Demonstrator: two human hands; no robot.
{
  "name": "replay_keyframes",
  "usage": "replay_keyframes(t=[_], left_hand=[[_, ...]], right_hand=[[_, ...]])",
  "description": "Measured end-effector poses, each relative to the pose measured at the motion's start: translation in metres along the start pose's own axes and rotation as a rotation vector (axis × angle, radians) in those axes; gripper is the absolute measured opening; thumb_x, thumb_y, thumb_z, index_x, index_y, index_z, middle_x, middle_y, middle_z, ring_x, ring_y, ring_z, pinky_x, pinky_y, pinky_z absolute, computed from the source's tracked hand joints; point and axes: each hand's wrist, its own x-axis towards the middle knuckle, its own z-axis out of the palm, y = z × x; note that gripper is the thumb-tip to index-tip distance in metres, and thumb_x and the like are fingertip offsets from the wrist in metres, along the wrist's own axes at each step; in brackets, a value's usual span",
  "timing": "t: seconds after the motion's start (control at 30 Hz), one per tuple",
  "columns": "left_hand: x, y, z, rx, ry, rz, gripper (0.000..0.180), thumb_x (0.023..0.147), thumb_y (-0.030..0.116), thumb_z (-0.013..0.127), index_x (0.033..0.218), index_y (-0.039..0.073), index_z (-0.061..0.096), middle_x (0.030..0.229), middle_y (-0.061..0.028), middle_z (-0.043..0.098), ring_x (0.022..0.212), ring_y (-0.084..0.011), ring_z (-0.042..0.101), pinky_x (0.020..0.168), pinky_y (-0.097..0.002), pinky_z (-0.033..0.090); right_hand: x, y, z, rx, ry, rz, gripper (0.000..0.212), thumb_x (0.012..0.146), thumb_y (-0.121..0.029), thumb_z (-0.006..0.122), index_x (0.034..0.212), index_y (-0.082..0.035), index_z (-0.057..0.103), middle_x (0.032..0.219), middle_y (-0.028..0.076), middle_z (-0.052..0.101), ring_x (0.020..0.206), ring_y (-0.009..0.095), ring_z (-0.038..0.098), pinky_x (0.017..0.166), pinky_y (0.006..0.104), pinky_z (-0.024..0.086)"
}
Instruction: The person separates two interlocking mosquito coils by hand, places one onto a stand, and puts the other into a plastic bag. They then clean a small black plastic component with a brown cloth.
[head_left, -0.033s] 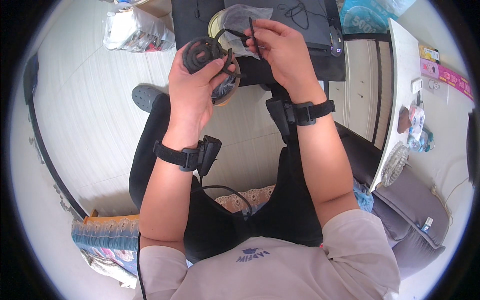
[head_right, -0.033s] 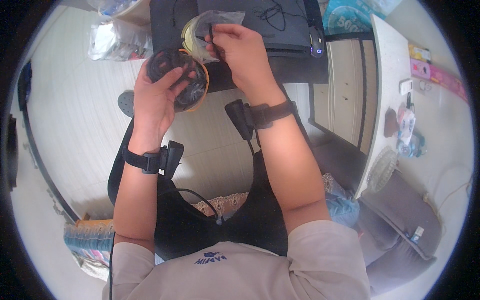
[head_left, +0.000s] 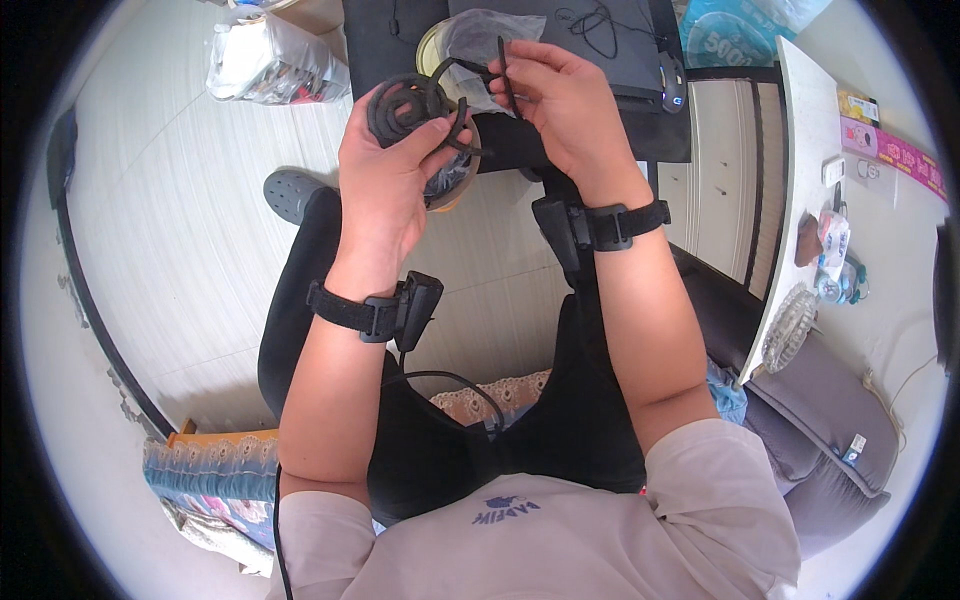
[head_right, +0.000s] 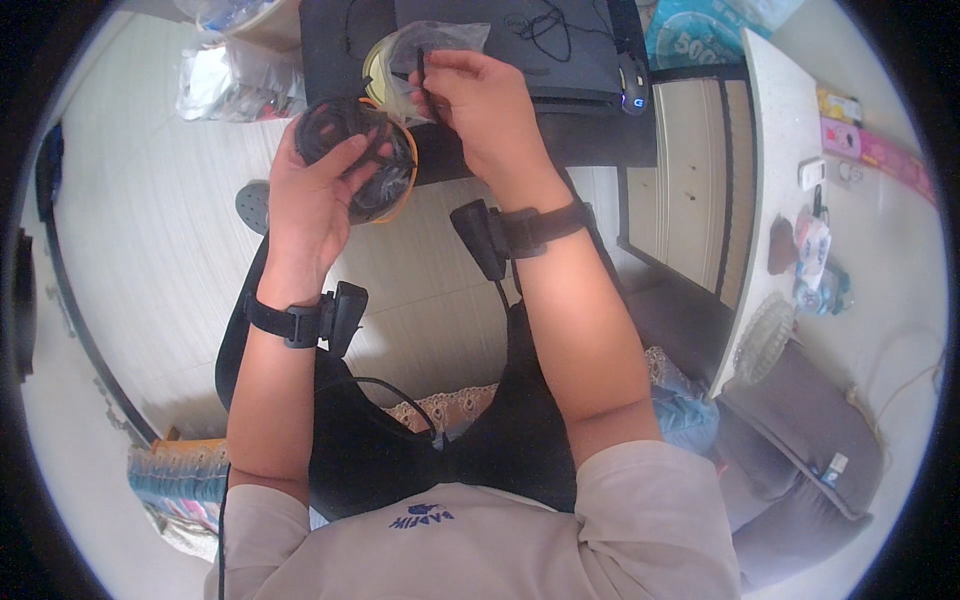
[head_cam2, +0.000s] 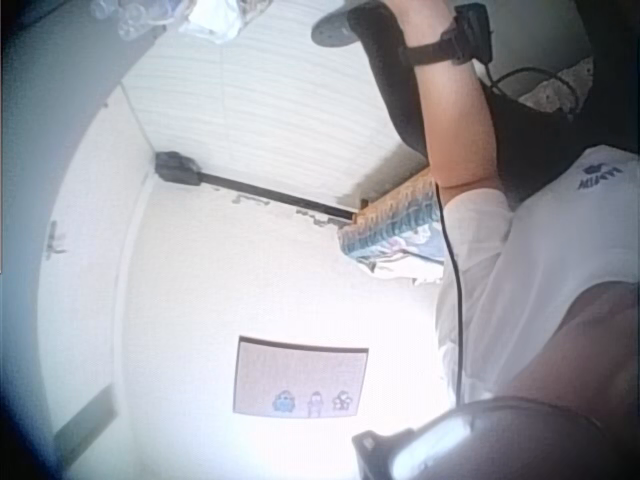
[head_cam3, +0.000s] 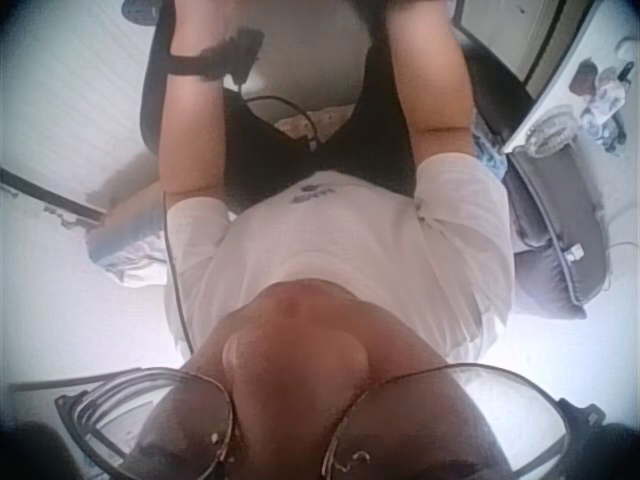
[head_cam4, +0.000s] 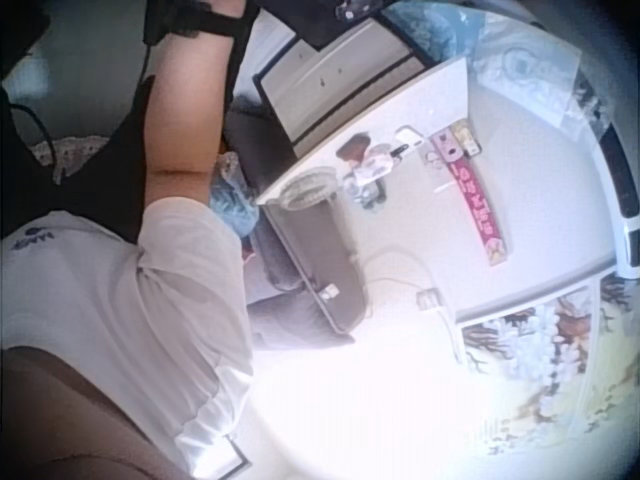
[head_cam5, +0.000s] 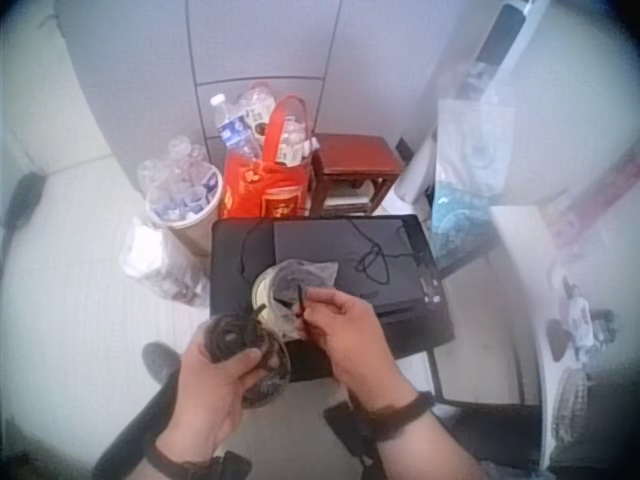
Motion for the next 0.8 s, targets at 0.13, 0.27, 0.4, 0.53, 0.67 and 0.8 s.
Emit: replay_keyframes(t=[0.13, 0.27, 0.4, 0.53, 0.67, 0.8], left_hand=[[0.000, 0.000, 0.002, 0.033, -0.009, -0.006, 0.043, 0.087, -0.012, 0.063, 0.126, 0.000, 0.047, 0.108, -0.0146, 0.064, 0.093, -0.0248, 0.071, 0.079, -0.0327, 0.062], [0.001, -0.006, 0.005, 0.046, -0.012, 0.008, 0.044, 0.087, -0.011, 0.064, 0.126, 0.000, 0.047, 0.109, -0.0138, 0.064, 0.091, -0.0244, 0.071, 0.079, -0.0319, 0.062], [0.000, -0.008, 0.011, 0.121, -0.062, -0.057, 0.047, 0.086, -0.012, 0.063, 0.128, -0.001, 0.046, 0.109, -0.0123, 0.063, 0.090, -0.0244, 0.071, 0.079, -0.0332, 0.062], [-0.002, -0.014, 0.019, 0.106, -0.117, -0.088, 0.040, 0.092, -0.008, 0.057, 0.130, -0.001, 0.046, 0.113, -0.0127, 0.061, 0.099, -0.0267, 0.068, 0.086, -0.0388, 0.061], [-0.003, -0.019, 0.026, 0.035, -0.107, -0.123, 0.036, 0.097, -0.005, 0.048, 0.133, -0.002, 0.045, 0.120, -0.0151, 0.058, 0.109, -0.0305, 0.065, 0.094, -0.0448, 0.058], [-0.005, -0.034, 0.032, 0.087, -0.103, -0.168, 0.034, 0.097, -0.005, 0.048, 0.130, -0.003, 0.047, 0.117, -0.0132, 0.056, 0.105, -0.0285, 0.067, 0.090, -0.0409, 0.061]], right_hand=[[-0.004, 0.001, 0.000, 0.019, -0.038, 0.032, 0.034, 0.094, -0.009, 0.065, 0.124, 0.006, 0.060, 0.104, 0.012, 0.069, 0.092, 0.020, 0.066, 0.084, 0.0331, 0.054], [-0.005, 0.001, 0.002, -0.051, -0.073, 0.049, 0.032, 0.092, -0.013, 0.070, 0.118, 0.004, 0.065, 0.095, 0.007, 0.069, 0.082, 0.014, 0.063, 0.075, 0.0272, 0.051], [-0.014, -0.006, 0.011, -0.107, -0.062, 0.069, 0.027, 0.086, -0.013, 0.075, 0.106, 0.005, 0.069, 0.085, 0.005, 0.068, 0.073, 0.012, 0.062, 0.065, 0.0237, 0.047], [-0.014, -0.008, 0.003, -0.238, -0.027, 0.058, 0.025, 0.089, -0.016, 0.075, 0.106, 0.002, 0.071, 0.079, -0.001, 0.062, 0.066, 0.006, 0.048, 0.060, 0.0205, 0.038], [-0.008, -0.007, -0.025, -0.156, -0.021, -0.059, 0.020, 0.085, -0.014, 0.076, 0.097, 0.001, 0.073, 0.078, 0.000, 0.065, 0.066, 0.006, 0.053, 0.057, 0.0209, 0.039], [-0.008, -0.014, -0.056, -0.031, 0.087, -0.109, 0.020, 0.087, -0.014, 0.075, 0.101, 0.001, 0.072, 0.077, -0.001, 0.064, 0.064, 0.005, 0.051, 0.055, 0.0209, 0.038]])
